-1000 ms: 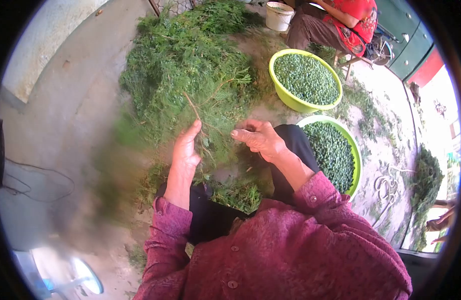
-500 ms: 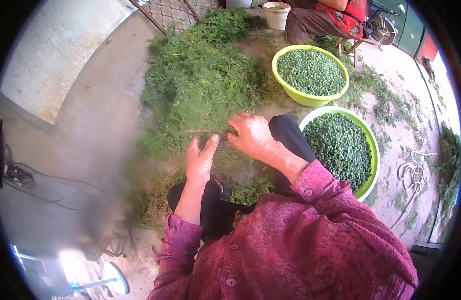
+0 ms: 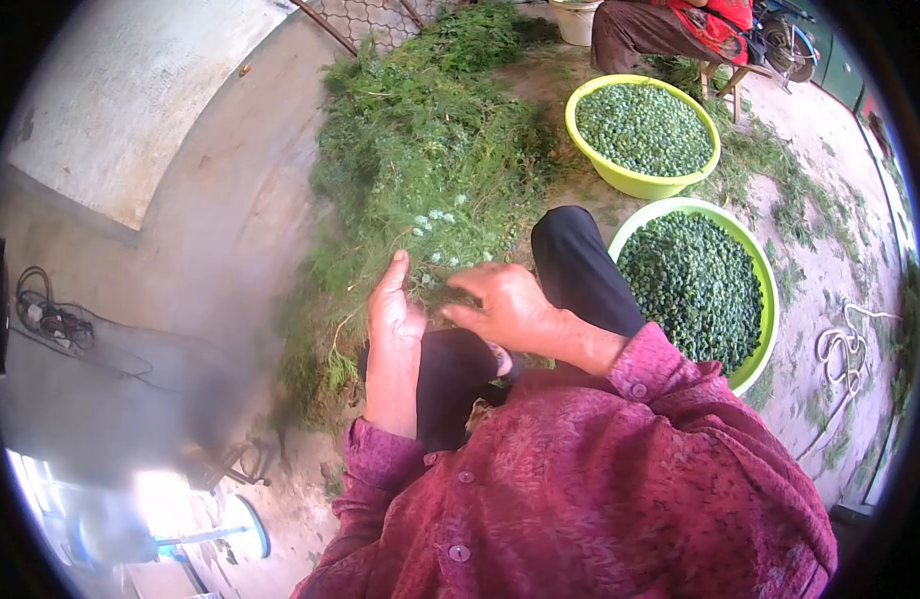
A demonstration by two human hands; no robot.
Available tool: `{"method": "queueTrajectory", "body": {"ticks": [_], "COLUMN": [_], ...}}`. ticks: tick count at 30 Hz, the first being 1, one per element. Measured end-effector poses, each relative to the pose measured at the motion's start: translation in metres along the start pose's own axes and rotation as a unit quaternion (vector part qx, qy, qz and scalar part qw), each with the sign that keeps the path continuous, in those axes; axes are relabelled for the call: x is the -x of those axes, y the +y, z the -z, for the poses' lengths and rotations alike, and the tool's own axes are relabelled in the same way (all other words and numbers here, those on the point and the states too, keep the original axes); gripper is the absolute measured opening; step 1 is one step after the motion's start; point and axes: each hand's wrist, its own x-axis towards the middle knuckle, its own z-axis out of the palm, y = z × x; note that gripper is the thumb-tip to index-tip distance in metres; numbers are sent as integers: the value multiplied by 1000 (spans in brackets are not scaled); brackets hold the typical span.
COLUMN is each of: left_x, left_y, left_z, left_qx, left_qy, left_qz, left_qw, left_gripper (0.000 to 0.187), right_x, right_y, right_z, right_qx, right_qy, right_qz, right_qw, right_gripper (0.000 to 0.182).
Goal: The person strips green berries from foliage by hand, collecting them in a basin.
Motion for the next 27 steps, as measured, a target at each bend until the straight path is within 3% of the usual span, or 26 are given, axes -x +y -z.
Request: {"method": "queueTrajectory", "body": {"ticks": [1, 3, 4, 7, 11, 16, 23, 26, 27], "left_x": [1, 1, 1, 7, 9, 23, 12, 3, 0], "left_y": [2, 0, -2, -4, -14, -16, -23, -28, -26], "left_z": [2, 8, 10, 5, 2, -4, 4, 11, 15], "left_qx": [12, 20, 22, 9, -26, -50, -54, -100, -79], "left_qy": [0, 3, 0, 4, 4, -11, -18, 52, 47], "left_qz": [8, 9, 19, 10, -41, -64, -63, -52, -49], "left_qw": [1000, 1000, 1000, 1000, 999, 997, 996, 992, 995], "left_gripper": [23, 22, 24, 24, 19, 18, 19, 19, 18], "right_x": [-1, -7, -12, -22, -26, -35, -29, -27, -26], "right_y": [1, 7, 11, 11, 14, 19, 19, 17, 15], "right_z": [2, 10, 12, 20, 4, -5, -11, -9, -3], "right_qx": [0, -124, -105, -71, -98, -8, -41, -111, -225], "right_qy": [-4, 35, 61, 25, 21, -14, -18, -67, -90], "right_qz": [1, -84, -63, -122, -104, -132, -118, -166, -235], "right_qw": [1000, 988, 991, 990, 989, 991, 992, 977, 941], "right_gripper": [27, 21, 15, 15, 19, 31, 23, 23, 19]}}
